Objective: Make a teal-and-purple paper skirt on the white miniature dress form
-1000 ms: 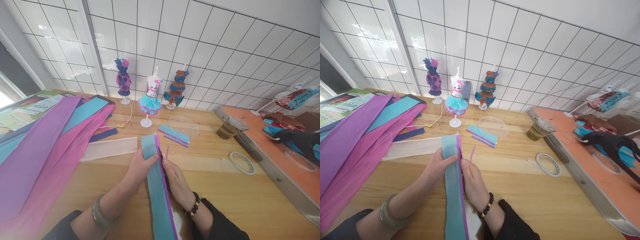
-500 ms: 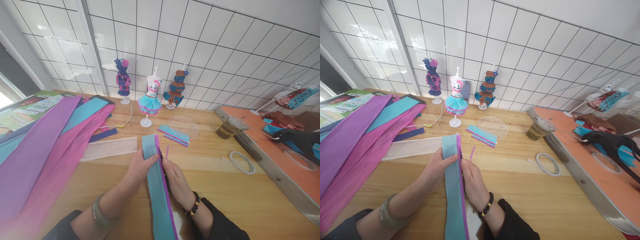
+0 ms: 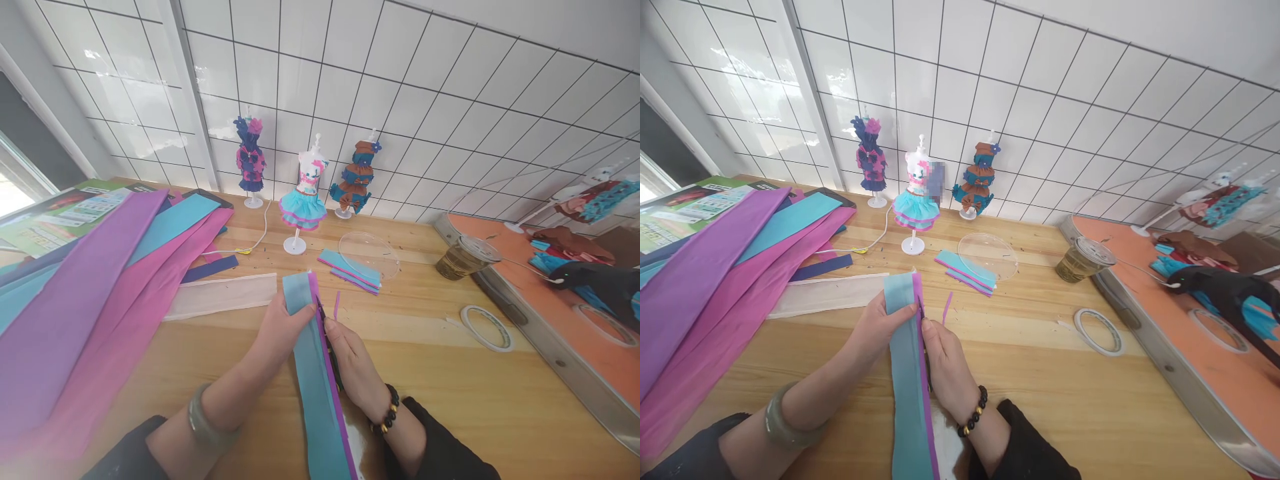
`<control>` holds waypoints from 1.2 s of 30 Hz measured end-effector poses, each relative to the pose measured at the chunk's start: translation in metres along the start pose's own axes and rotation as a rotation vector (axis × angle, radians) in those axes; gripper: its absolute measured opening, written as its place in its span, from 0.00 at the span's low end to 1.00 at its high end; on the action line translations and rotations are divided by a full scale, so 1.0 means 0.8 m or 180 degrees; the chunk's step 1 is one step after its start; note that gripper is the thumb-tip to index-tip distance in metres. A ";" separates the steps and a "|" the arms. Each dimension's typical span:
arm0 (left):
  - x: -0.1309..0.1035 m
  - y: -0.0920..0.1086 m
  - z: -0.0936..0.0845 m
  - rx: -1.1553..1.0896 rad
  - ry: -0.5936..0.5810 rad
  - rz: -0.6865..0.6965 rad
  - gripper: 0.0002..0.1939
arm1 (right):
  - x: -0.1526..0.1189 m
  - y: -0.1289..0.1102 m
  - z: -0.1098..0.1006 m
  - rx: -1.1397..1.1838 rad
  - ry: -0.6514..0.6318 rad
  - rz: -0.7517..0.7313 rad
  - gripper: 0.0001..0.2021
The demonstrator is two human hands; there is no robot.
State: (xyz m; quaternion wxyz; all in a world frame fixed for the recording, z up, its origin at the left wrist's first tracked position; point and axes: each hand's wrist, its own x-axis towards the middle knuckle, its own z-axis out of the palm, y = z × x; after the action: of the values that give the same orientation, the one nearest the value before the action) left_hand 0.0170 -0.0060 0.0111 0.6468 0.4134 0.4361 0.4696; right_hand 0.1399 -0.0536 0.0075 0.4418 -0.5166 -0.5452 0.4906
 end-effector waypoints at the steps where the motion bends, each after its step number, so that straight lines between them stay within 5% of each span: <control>1: -0.001 0.000 0.000 0.0053 0.0015 -0.0005 0.15 | 0.000 0.000 0.000 0.0015 -0.0001 0.0006 0.16; 36: 0.002 -0.001 0.001 0.0056 0.0122 0.0035 0.12 | 0.001 0.004 0.001 -0.0027 -0.0039 0.0033 0.17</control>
State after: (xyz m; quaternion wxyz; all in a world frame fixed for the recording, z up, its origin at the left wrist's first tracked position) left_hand 0.0183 -0.0047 0.0104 0.6320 0.4124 0.4502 0.4772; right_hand 0.1396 -0.0531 0.0042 0.4337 -0.5182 -0.5473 0.4937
